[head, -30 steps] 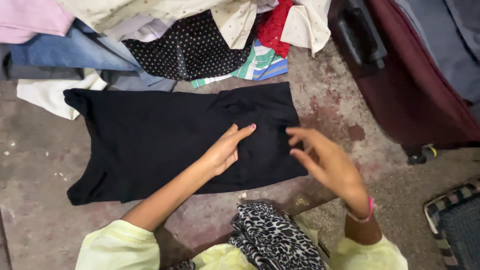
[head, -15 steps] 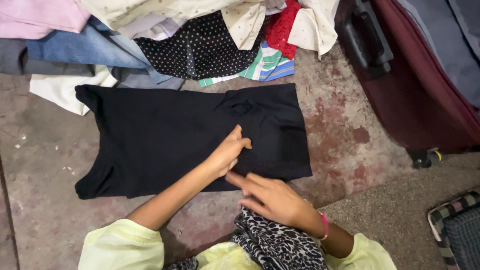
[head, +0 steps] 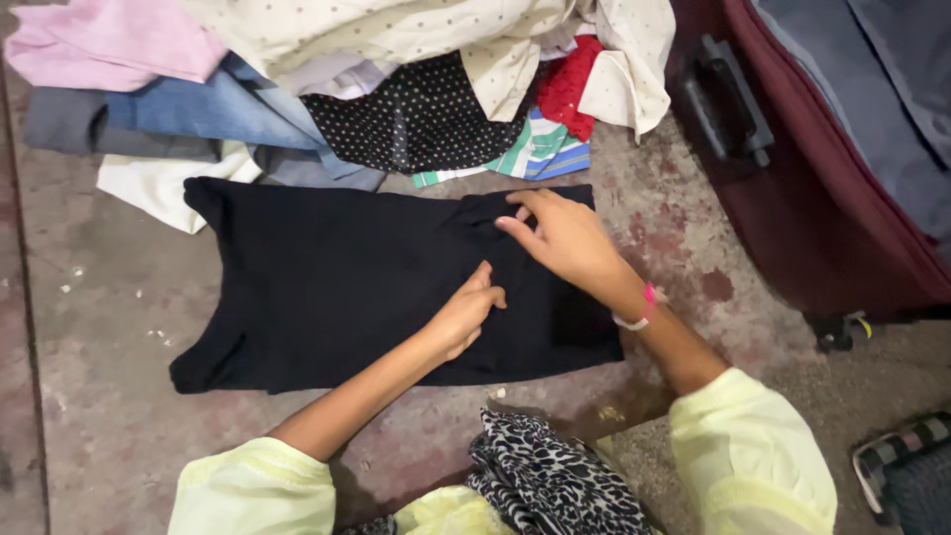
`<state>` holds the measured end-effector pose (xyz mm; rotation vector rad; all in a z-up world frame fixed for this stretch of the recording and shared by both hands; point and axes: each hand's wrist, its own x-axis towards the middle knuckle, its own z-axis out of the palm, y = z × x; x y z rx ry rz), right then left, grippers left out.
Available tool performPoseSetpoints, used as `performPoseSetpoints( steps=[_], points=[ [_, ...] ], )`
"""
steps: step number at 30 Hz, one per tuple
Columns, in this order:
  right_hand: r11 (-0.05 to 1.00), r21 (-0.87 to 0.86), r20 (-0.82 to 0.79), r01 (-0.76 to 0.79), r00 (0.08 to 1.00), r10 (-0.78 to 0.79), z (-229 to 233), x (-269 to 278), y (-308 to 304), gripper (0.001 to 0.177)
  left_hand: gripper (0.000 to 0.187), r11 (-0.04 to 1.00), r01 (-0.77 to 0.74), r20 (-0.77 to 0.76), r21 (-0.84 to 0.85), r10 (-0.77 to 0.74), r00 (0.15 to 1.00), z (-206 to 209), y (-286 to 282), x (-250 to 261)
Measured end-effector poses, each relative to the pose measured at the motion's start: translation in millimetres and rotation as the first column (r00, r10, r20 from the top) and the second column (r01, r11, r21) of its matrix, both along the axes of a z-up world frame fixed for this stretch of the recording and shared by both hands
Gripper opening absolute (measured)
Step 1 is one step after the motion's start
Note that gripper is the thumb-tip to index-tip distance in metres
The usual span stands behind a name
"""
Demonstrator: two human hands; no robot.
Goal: The person folds a black t-shirt, a white polka-dotted shirt, and a purple plaid shirt by hand on the floor, then places each folded item into an open maroon suitcase. The person handles each garment one at a time, smoothing and aligning edges before folding and packing.
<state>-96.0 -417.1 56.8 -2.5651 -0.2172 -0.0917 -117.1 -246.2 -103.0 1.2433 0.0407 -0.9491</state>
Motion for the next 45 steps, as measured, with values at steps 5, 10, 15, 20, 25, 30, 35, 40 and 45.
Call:
performPoseSetpoints(
  steps=[5,10,15,20,25,30,35,40,45],
  points=[
    [0.988,-0.1,-0.094,-0.116,0.99,0.107,-12,27,11,0.034,0.073,0.997,0.076,0.082,0.018,-0.078,0.994,16,-1,-3],
    [0.987,-0.047,0.015,-0.156,0.988,0.156,-7,33,17,0.026,0.085,0.991,0.092,0.284,-0.098,-0.061,0.957,23,1,-5],
    [0.959,0.113,0.049,-0.261,0.965,0.257,-4,39,36,0.037,0.084,0.989,0.103,0.288,-0.11,-0.067,0.955,4,-2,-3],
    [0.877,0.452,-0.374,-0.163,0.858,0.352,0,54,37,0.044,0.038,0.994,0.09,0.214,-0.053,-0.077,0.974,-6,-4,-1],
    [0.792,0.563,-0.187,-0.237,0.897,0.401,-8,59,6,0.046,0.037,0.994,0.105,0.149,-0.028,-0.1,0.984,3,2,-7],
    [0.962,0.07,0.055,-0.265,0.964,0.262,-12,45,-21,0.036,0.069,0.992,0.039,0.06,-0.124,-0.031,0.998,32,13,-7],
    [0.956,-0.101,0.142,-0.274,0.947,0.287,-5,27,-31,0.031,0.092,0.98,-0.027,-0.048,-0.197,0.018,0.999,48,16,-12],
    [0.902,-0.008,0.176,-0.432,0.887,0.427,-13,34,-16,0.026,0.107,0.997,0.073,0.153,-0.032,-0.068,0.986,32,10,-17],
    [0.899,0.073,0.006,-0.433,0.901,0.434,-23,52,-6,0.026,0.106,0.998,0.051,0.164,-0.019,-0.047,0.985,20,14,-17]
  ],
)
